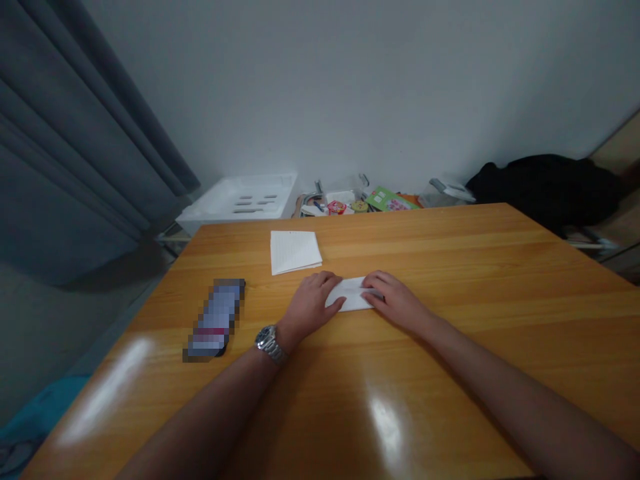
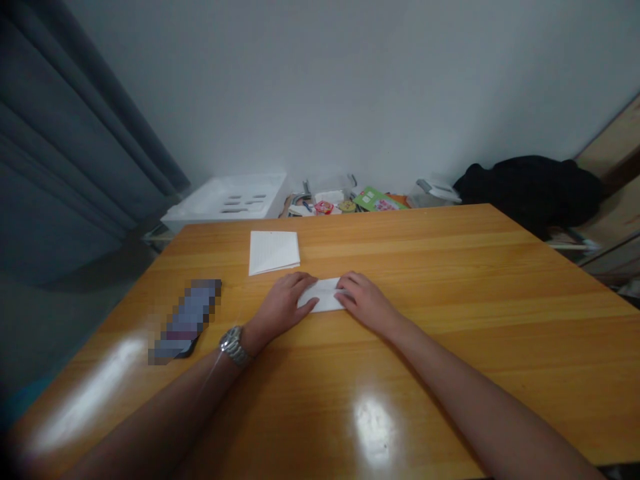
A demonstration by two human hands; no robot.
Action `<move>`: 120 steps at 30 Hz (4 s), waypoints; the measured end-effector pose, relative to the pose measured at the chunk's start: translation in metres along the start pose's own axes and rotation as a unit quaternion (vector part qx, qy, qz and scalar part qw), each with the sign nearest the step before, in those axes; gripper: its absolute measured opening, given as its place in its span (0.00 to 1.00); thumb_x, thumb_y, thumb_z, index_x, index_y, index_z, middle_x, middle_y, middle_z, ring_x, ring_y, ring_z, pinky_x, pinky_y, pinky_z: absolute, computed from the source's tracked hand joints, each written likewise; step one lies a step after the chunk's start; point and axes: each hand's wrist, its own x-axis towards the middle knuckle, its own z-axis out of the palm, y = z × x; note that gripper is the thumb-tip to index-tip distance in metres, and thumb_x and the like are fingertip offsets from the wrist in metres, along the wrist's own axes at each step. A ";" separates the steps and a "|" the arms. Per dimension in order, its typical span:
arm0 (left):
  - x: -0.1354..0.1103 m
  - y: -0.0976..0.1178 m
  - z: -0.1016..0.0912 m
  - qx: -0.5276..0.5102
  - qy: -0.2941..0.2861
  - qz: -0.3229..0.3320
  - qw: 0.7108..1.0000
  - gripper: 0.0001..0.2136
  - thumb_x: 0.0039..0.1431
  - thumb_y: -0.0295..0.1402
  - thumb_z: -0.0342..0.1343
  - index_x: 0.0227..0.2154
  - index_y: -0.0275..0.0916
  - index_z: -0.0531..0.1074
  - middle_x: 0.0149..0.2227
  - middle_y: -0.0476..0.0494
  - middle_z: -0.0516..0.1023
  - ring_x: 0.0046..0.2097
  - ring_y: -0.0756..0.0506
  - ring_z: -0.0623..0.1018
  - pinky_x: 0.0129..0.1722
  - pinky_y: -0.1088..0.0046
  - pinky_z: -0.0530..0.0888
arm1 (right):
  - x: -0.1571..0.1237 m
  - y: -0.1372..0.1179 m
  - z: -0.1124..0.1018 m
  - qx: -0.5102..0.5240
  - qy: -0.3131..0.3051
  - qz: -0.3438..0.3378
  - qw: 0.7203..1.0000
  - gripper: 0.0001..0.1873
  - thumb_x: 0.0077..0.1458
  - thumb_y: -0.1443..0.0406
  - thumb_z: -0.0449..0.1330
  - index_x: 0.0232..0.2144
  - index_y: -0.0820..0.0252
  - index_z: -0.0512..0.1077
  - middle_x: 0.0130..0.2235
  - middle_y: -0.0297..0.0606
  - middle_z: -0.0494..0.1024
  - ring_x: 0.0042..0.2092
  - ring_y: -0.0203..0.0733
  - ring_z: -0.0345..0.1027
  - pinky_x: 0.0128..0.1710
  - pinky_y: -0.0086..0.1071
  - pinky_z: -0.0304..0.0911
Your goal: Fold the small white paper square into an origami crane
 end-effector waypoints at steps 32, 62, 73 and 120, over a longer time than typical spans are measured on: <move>0.002 -0.002 0.004 0.011 0.005 -0.025 1.000 0.14 0.64 0.38 0.57 0.51 0.42 0.73 0.48 0.41 0.72 0.49 0.40 0.71 0.52 0.59 0.70 | 0.002 0.007 0.010 -0.062 0.041 0.049 0.996 0.14 0.61 0.62 0.61 0.50 0.53 0.73 0.49 0.46 0.72 0.51 0.54 0.64 0.53 0.51 0.63; 0.004 -0.006 0.007 -0.031 0.008 -0.038 0.999 0.11 0.62 0.37 0.60 0.47 0.42 0.75 0.44 0.43 0.75 0.46 0.41 0.73 0.48 0.62 0.70 | 0.001 0.004 0.006 -0.035 0.045 0.104 0.993 0.10 0.59 0.60 0.62 0.41 0.57 0.71 0.43 0.42 0.69 0.45 0.48 0.68 0.46 0.42 0.66; 0.004 -0.007 0.006 -0.039 0.010 -0.049 0.998 0.11 0.61 0.37 0.61 0.46 0.43 0.76 0.44 0.43 0.76 0.46 0.41 0.74 0.48 0.62 0.70 | 0.002 0.005 0.007 -0.033 0.044 0.118 0.991 0.09 0.58 0.59 0.63 0.38 0.57 0.71 0.42 0.40 0.68 0.41 0.46 0.67 0.43 0.40 0.66; 0.007 0.005 0.003 -0.301 0.134 -0.153 0.932 0.06 0.62 0.33 0.58 0.41 0.39 0.74 0.43 0.44 0.79 0.44 0.45 0.78 0.46 0.68 0.74 | 0.004 0.001 0.000 0.366 0.090 0.242 0.894 0.23 0.53 0.53 0.66 0.45 0.58 0.68 0.33 0.35 0.77 0.28 0.37 0.68 0.29 0.33 0.63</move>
